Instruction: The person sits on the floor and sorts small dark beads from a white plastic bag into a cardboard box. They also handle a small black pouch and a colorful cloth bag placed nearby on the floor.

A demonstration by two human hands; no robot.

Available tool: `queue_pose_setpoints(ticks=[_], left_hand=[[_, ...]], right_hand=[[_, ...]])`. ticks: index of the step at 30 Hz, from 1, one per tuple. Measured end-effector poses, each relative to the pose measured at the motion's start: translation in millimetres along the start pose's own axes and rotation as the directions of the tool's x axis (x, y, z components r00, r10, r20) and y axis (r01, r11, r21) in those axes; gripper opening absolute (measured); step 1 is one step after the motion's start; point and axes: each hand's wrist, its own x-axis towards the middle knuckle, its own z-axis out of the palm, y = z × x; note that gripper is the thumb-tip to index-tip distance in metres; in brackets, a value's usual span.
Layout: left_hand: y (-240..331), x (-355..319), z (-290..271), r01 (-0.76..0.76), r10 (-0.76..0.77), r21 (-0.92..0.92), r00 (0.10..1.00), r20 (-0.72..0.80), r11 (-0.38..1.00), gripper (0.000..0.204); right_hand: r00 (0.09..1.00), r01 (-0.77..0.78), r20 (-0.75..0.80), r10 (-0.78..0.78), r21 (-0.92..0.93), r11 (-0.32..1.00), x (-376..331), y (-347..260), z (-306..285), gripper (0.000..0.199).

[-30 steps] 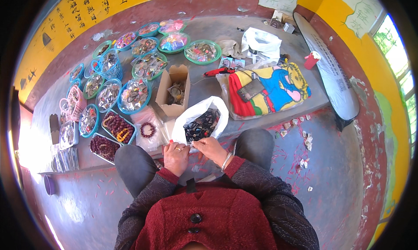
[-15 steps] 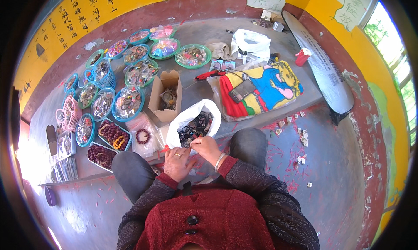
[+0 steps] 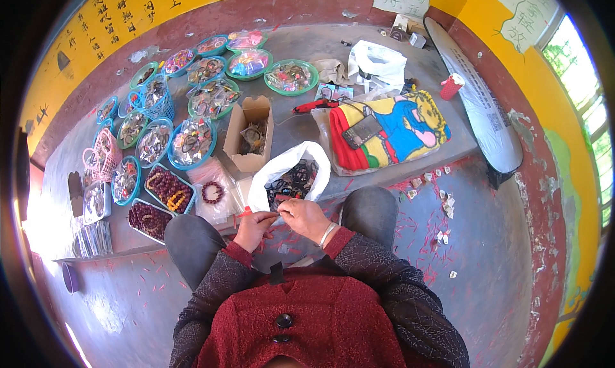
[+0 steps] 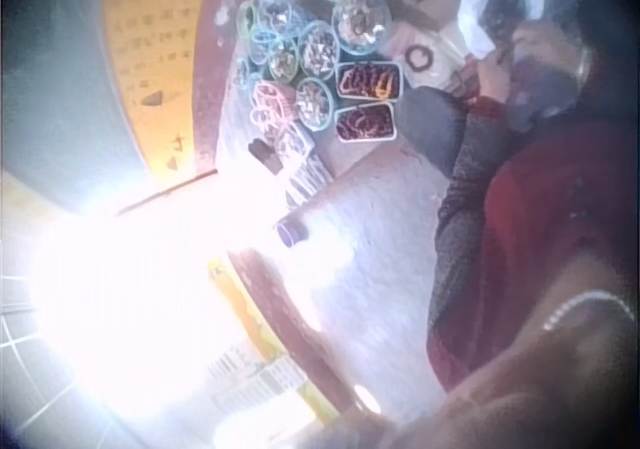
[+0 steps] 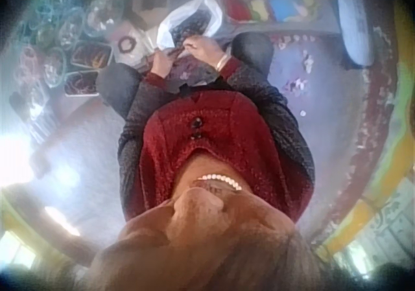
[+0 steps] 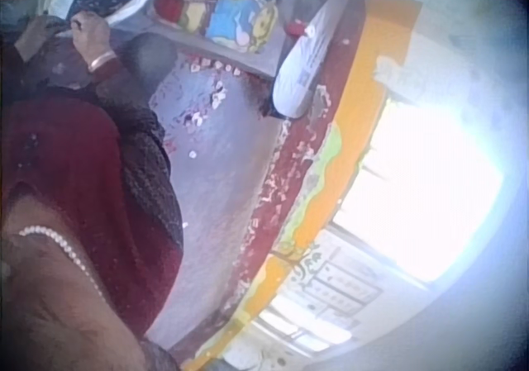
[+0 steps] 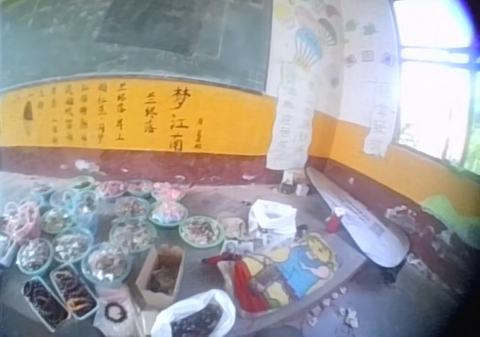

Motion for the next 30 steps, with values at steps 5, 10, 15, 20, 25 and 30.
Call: queue_pose_setpoints(ticks=[5, 10, 15, 20, 25, 30], left_hand=[[-24, 8, 2, -0.033, 0.045, -0.201, 0.997, 0.056, 0.979, 0.021], [-7, 0, 6, -0.045, 0.084, -0.246, 0.985, 0.151, 0.968, 0.027], [0, -4, 8, -0.055, 0.1, -0.213, 0.973, 0.206, 0.976, 0.033], [-1, -6, 9, -0.027, 0.062, -0.163, 0.975, 0.215, 0.986, 0.031], [-9, -1, 6, -0.015, 0.036, -0.087, 0.969, 0.243, 0.996, 0.032], [3, -9, 11, -0.062, 0.078, -0.081, 0.973, 0.218, 0.995, 0.035]], right_hand=[[0.969, -0.183, 0.194, 0.156, 0.127, 0.975, 0, 10, 1, 0.019], [0.848, -0.415, 0.44, 0.295, 0.207, 0.886, 6, 0, -15, 0.022], [0.838, -0.438, 0.461, 0.293, 0.246, 0.865, 4, 6, -14, 0.023], [0.836, -0.453, 0.454, 0.308, 0.255, 0.854, 6, 3, -15, 0.023], [0.836, -0.437, 0.475, 0.275, 0.273, 0.857, 4, 8, -13, 0.022], [0.782, -0.443, 0.56, 0.274, 0.189, 0.877, 4, 6, -19, 0.022]])
